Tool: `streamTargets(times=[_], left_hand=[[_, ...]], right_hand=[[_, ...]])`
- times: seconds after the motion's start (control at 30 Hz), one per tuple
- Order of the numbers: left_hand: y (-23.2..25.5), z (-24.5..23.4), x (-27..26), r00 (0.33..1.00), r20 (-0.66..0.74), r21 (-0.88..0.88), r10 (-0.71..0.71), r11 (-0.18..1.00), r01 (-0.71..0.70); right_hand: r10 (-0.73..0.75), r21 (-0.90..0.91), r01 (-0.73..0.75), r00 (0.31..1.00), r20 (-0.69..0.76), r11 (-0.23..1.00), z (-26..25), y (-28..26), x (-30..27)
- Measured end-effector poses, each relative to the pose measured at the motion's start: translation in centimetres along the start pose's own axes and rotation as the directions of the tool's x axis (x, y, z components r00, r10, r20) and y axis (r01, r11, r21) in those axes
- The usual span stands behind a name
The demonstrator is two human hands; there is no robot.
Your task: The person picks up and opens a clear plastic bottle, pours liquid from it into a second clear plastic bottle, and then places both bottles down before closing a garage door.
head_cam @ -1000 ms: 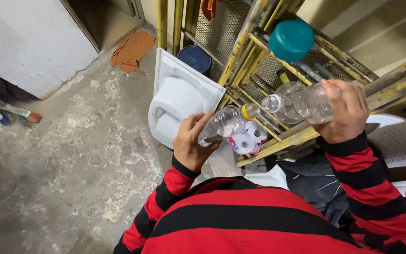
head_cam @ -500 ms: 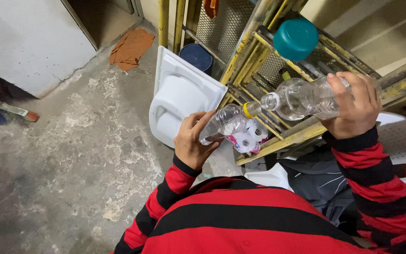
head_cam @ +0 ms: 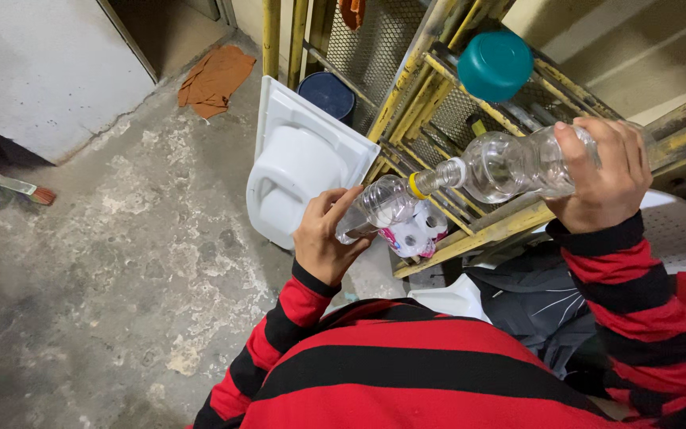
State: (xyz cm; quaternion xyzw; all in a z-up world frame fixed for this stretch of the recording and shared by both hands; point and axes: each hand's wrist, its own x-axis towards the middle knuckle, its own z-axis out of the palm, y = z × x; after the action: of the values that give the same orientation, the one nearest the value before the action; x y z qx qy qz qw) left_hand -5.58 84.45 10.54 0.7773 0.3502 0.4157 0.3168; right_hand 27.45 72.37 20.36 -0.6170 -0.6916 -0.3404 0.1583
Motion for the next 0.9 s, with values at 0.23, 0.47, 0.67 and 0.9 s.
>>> streamTargets(times=[0.23, 0.47, 0.67, 0.9], left_hand=[[0.0, 0.3, -0.1, 1.0, -0.013, 0.002, 0.014, 1.0, -0.014], [-0.1, 0.6, -0.3, 1.0, -0.011, -0.001, 0.0, 1.0, 0.0], [-0.2, 0.8, -0.5, 1.0, -0.021, 0.009, 0.002, 1.0, -0.002], [-0.1, 0.9, -0.7, 1.0, -0.022, 0.005, -0.005, 1.0, 0.005]], right_hand=[[-0.014, -0.011, 0.013, 1.0, -0.012, 1.0, -0.4, 0.0, 0.7], [-0.012, -0.028, 0.011, 1.0, -0.005, 1.0, -0.1, 0.5, 0.0], [-0.015, -0.018, 0.015, 1.0, 0.006, 1.0, -0.4, 0.8, -0.1], [-0.007, -0.023, 0.007, 1.0, -0.01, 1.0, -0.2, 1.0, -0.3]])
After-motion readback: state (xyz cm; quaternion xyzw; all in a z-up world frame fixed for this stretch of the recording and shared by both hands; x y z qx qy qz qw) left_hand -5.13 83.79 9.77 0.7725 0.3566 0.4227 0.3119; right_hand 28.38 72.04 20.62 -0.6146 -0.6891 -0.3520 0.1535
